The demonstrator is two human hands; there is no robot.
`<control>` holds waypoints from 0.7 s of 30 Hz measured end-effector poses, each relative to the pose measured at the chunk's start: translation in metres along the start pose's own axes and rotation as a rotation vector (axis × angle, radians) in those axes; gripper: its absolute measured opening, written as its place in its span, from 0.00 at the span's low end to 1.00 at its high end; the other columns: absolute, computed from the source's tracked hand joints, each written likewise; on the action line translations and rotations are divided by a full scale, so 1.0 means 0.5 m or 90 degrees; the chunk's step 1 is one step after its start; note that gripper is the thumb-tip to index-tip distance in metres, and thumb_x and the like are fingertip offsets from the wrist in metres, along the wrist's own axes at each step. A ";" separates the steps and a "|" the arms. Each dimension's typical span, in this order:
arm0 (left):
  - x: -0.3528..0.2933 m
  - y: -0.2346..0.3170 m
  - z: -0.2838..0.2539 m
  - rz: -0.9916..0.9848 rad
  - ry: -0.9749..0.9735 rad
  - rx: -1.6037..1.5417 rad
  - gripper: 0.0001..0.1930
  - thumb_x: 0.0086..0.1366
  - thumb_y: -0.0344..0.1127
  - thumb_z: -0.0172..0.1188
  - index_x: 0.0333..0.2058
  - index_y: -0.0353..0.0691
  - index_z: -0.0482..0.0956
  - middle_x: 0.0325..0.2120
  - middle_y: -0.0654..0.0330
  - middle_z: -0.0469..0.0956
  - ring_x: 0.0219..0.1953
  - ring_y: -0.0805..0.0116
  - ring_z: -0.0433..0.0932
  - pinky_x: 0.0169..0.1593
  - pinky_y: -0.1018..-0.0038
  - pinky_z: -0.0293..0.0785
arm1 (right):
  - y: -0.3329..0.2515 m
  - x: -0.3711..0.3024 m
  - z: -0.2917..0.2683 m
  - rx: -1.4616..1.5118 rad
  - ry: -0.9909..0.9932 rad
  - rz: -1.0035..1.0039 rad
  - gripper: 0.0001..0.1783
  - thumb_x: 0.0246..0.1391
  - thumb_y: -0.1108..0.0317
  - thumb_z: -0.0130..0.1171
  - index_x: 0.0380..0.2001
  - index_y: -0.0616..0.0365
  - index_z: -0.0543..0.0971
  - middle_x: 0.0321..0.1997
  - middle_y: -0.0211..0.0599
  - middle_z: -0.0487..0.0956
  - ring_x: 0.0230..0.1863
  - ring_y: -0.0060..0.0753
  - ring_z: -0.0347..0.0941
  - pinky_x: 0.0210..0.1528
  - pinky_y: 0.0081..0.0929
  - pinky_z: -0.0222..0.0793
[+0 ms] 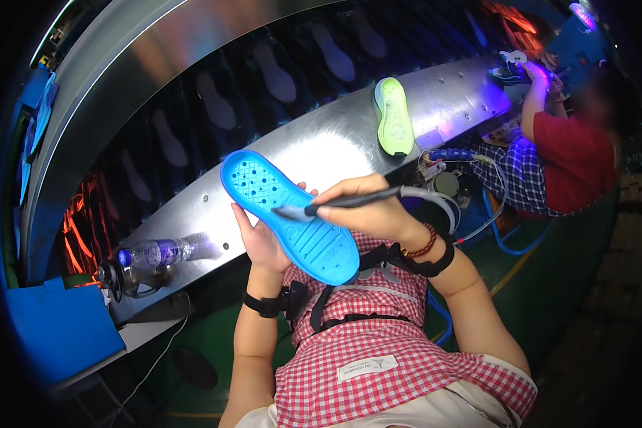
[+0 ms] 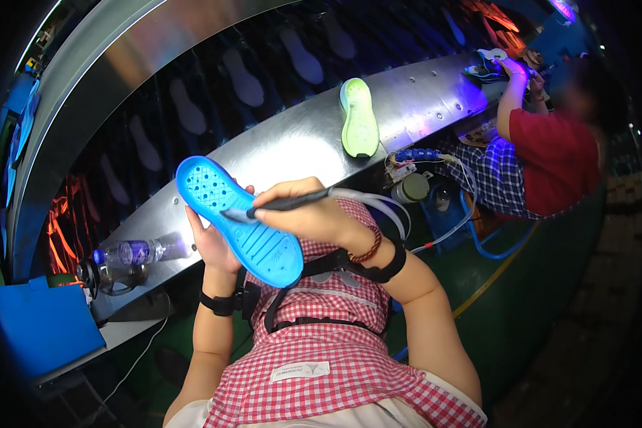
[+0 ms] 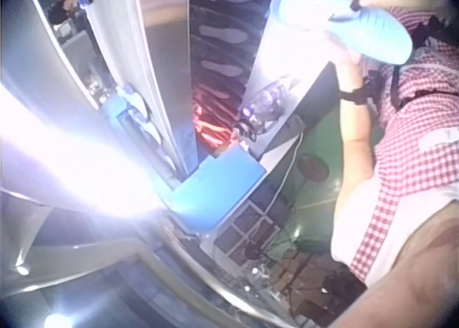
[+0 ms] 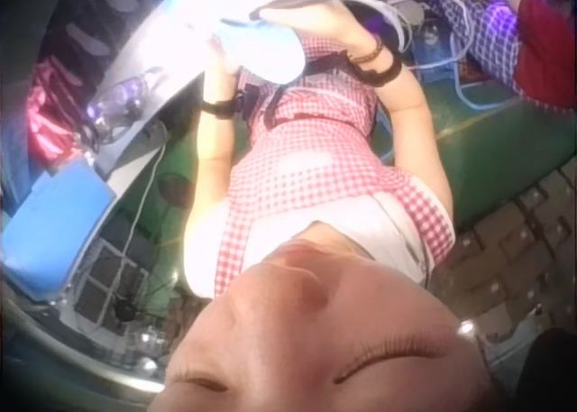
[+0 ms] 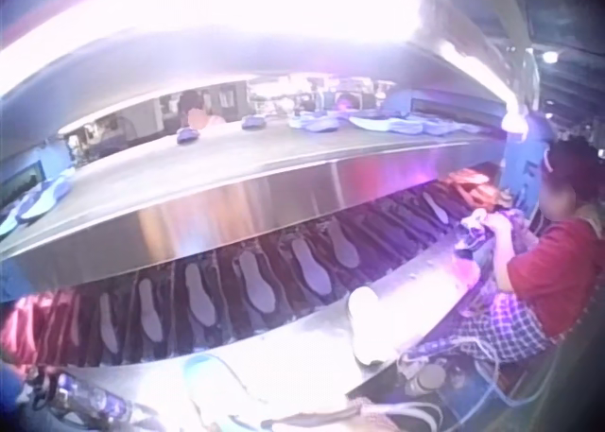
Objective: Apply adhesive to the surface of blue shoe soles using a brush on an assembly line.
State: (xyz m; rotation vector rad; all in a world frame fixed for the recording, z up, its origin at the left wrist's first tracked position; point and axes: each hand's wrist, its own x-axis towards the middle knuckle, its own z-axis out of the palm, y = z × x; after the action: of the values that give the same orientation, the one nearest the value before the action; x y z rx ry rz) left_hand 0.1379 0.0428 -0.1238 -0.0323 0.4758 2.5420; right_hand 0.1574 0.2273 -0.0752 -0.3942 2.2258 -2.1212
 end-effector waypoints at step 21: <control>-0.009 0.056 0.065 0.316 0.093 0.108 0.41 0.57 0.72 0.28 0.55 0.43 0.60 0.46 0.50 0.69 0.49 0.52 0.68 0.52 0.56 0.65 | -0.082 -0.013 -0.017 0.042 -0.073 -0.041 0.10 0.40 0.80 0.62 0.31 0.65 0.79 0.36 0.47 0.79 0.36 0.32 0.78 0.38 0.24 0.74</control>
State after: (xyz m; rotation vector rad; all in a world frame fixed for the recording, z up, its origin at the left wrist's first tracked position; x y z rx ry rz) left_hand 0.1297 0.0296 -0.0838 -0.0420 0.8441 2.9836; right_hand 0.1683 0.2355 -0.0351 -0.5759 2.1026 -2.1380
